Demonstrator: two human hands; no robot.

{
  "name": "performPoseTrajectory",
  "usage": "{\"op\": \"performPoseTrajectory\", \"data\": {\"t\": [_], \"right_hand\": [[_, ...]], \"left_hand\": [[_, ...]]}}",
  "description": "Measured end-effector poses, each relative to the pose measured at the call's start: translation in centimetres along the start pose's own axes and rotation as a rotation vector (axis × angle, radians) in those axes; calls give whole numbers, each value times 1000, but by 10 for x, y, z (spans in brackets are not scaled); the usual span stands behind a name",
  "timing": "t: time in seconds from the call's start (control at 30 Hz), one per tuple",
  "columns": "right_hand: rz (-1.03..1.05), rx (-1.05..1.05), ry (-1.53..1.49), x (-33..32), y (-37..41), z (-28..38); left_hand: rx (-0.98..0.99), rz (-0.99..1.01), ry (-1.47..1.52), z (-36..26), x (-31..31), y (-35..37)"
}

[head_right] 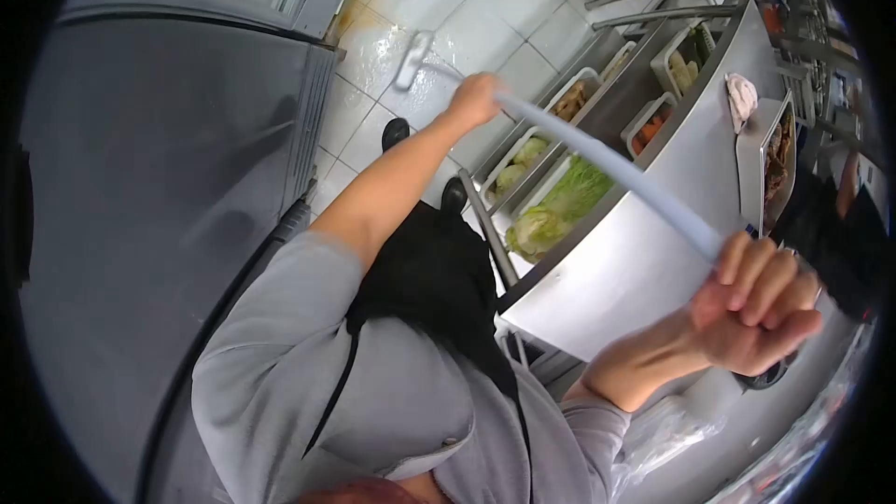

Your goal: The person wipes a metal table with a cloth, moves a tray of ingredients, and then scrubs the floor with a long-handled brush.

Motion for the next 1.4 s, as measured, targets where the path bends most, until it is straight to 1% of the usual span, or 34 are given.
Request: {"op": "performPoseTrajectory", "data": {"t": [0.07,0.13,0.17,0.23,0.27,0.37,0.4,0.43,0.5,0.53,0.6,0.63,0.7,0.77,0.8,0.87,0.9,0.93,1.0,1.03,1.07,1.1,1.17,1.2,1.23,1.27,1.3,1.33,1.37,1.4], "right_hand": [[9,-13,83,6,-13,18],[43,-53,128,18,-22,32],[-6,-62,140,19,-23,36],[-112,-83,172,15,-13,40],[-160,-19,165,3,-1,40],[-454,64,431,16,3,13],[-375,177,308,-10,29,12],[-382,336,326,-18,47,5],[-394,659,357,-28,79,-15],[-472,641,316,-30,87,-28],[-618,596,257,-31,97,-69],[-611,581,214,-31,95,-89],[-588,577,148,-25,79,-131],[-514,648,136,-25,64,-158],[-484,667,216,-30,57,-163],[-376,667,414,-52,49,-145],[-319,664,516,-65,42,-131],[-311,628,628,-75,29,-107],[-242,562,691,-100,34,-63],[-306,504,705,-106,31,-46],[-399,487,617,-107,33,-43],[-492,471,529,-108,34,-47],[-501,516,448,-97,23,-79],[-468,522,413,-86,14,-103],[-510,536,386,-73,3,-129],[-470,603,402,-63,-8,-149],[-340,661,441,-56,-19,-163],[-305,711,345,-57,-25,-168],[-262,759,241,-56,-32,-167],[-304,895,157,-58,-24,-157]], "left_hand": [[-31,222,25,-25,-17,-41],[44,200,35,-44,-48,-55],[80,188,41,-50,-59,-59],[117,226,-28,-47,-69,-61],[132,249,-63,-43,-73,-60],[84,343,-177,-6,-69,-55],[85,388,-208,10,-63,-54],[86,437,-235,26,-54,-51],[69,439,-277,61,-36,-42],[57,430,-301,76,-36,-47],[-38,471,-311,97,-57,-75],[-99,501,-306,107,-62,-80],[-134,400,-285,140,-85,-113],[-153,337,-305,162,-107,-145],[-128,350,-378,162,-104,-154],[-72,356,-516,156,-99,-173],[-53,421,-425,140,-86,-172],[-33,484,-334,118,-68,-167],[59,471,-423,96,-10,-160],[46,486,-402,76,-6,-158],[30,501,-377,51,-10,-157],[12,518,-350,41,-14,-159],[79,577,-351,71,-30,-189],[38,491,-264,97,-50,-208],[75,399,-272,121,-70,-229],[-10,449,-266,154,-77,-249],[70,526,-401,134,-107,-265],[210,378,-538,144,-110,-275],[228,438,-527,139,-100,-278],[240,507,-516,129,-89,-269]]}}
Point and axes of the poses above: each hand's wrist, its own y-axis away from the middle knuckle, its own x-axis out of the palm, z = x × y, the point moved 7 cm from there along -y, towards the middle knuckle, and after that the axes turned 11 degrees about z, right-handed, at the moved point
